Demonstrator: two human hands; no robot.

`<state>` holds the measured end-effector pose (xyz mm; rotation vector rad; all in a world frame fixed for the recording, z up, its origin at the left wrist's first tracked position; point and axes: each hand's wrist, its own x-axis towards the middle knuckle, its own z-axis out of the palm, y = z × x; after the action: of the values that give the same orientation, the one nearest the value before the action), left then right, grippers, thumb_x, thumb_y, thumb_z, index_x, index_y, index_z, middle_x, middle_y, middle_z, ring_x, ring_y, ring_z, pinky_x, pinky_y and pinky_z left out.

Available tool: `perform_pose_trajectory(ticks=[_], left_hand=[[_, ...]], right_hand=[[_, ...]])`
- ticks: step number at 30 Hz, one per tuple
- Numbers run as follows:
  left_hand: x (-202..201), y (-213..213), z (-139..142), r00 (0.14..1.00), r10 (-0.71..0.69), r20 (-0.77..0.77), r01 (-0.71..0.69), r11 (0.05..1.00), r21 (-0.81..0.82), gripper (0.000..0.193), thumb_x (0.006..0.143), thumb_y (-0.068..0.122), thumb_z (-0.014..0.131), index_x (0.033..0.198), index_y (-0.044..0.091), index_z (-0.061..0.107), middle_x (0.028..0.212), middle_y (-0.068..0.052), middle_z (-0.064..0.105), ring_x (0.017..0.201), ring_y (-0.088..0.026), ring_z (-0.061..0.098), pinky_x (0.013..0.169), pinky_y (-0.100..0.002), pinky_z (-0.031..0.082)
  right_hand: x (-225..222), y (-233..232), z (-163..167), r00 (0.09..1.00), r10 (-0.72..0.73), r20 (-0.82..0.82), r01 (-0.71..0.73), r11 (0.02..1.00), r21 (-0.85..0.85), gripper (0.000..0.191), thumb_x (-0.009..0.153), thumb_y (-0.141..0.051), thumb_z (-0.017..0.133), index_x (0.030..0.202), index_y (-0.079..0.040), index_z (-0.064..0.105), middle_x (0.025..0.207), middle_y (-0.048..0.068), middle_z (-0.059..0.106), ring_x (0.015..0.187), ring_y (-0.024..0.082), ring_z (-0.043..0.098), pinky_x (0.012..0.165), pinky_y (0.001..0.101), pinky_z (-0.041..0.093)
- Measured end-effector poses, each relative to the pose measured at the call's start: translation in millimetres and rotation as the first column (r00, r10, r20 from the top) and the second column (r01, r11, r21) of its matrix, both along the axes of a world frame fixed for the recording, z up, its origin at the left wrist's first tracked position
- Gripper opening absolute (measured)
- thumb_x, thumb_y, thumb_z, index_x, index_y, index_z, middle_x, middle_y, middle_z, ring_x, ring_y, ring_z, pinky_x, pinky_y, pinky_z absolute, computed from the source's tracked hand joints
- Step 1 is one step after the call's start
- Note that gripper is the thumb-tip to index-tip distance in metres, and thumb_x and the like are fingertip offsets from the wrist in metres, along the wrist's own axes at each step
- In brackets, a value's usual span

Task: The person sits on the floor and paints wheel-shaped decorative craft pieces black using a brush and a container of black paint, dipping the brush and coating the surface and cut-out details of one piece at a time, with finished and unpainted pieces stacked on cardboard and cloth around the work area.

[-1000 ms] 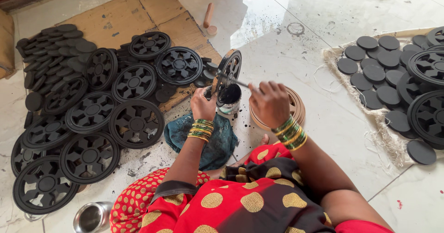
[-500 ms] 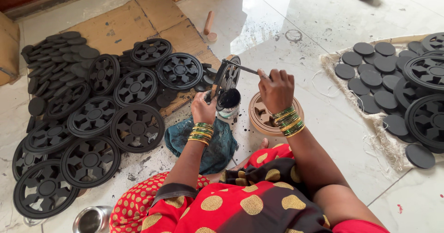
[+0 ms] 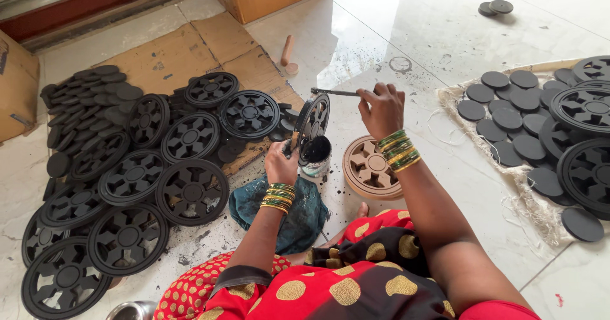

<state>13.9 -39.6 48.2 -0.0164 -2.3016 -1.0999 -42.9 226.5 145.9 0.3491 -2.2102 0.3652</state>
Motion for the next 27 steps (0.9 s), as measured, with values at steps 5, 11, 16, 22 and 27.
perform_pose_trajectory(ticks=[5,11,16,22,27], left_hand=[[-1,0,0,1.000,-0.001,-0.013,0.001,1.000,-0.016,0.031,0.082,0.014,0.079,0.108,-0.002,0.072,0.103,-0.015,0.069,0.099,-0.036,0.067,0.090,-0.042,0.052],[0,1,-2,1.000,-0.010,-0.009,0.011,1.000,0.015,0.030,0.083,0.015,0.078,0.108,-0.001,0.073,0.102,-0.014,0.070,0.097,-0.035,0.068,0.089,-0.041,0.052],[-1,0,-4,0.999,-0.002,-0.046,0.000,0.999,-0.050,0.033,0.081,0.014,0.079,0.109,-0.003,0.072,0.102,-0.015,0.069,0.096,-0.035,0.068,0.089,-0.041,0.052],[-3,3,-7,1.000,-0.014,-0.016,0.013,0.999,-0.037,0.034,0.082,0.015,0.079,0.111,-0.002,0.073,0.101,-0.015,0.069,0.095,-0.035,0.067,0.087,-0.041,0.052],[0,3,-5,1.000,0.006,-0.005,-0.006,0.999,-0.040,0.034,0.082,0.014,0.079,0.111,-0.002,0.073,0.103,-0.015,0.069,0.095,-0.035,0.067,0.087,-0.041,0.052]], right_hand=[[14,7,-8,0.993,0.112,0.027,-0.111,0.994,-0.025,0.018,0.091,-0.020,0.075,0.107,-0.016,0.082,0.090,0.002,0.063,0.092,0.021,0.057,0.088,0.0410,0.040],[0,7,-15,1.000,-0.030,0.002,0.030,1.000,-0.008,0.018,0.091,-0.019,0.074,0.107,-0.016,0.082,0.087,0.003,0.063,0.091,0.023,0.057,0.084,0.0420,0.039],[0,3,-15,1.000,0.018,0.003,-0.018,0.998,-0.052,0.018,0.092,-0.020,0.074,0.107,-0.016,0.081,0.090,0.003,0.064,0.093,0.022,0.057,0.084,0.0416,0.039],[20,5,-15,0.997,0.074,0.031,-0.074,0.997,-0.011,0.019,0.090,-0.020,0.074,0.106,-0.017,0.082,0.086,0.003,0.063,0.089,0.022,0.056,0.085,0.0417,0.039],[10,5,-7,0.998,-0.059,0.030,0.059,0.998,0.002,0.017,0.091,-0.018,0.073,0.105,-0.016,0.082,0.086,0.004,0.063,0.092,0.024,0.058,0.084,0.0425,0.039]])
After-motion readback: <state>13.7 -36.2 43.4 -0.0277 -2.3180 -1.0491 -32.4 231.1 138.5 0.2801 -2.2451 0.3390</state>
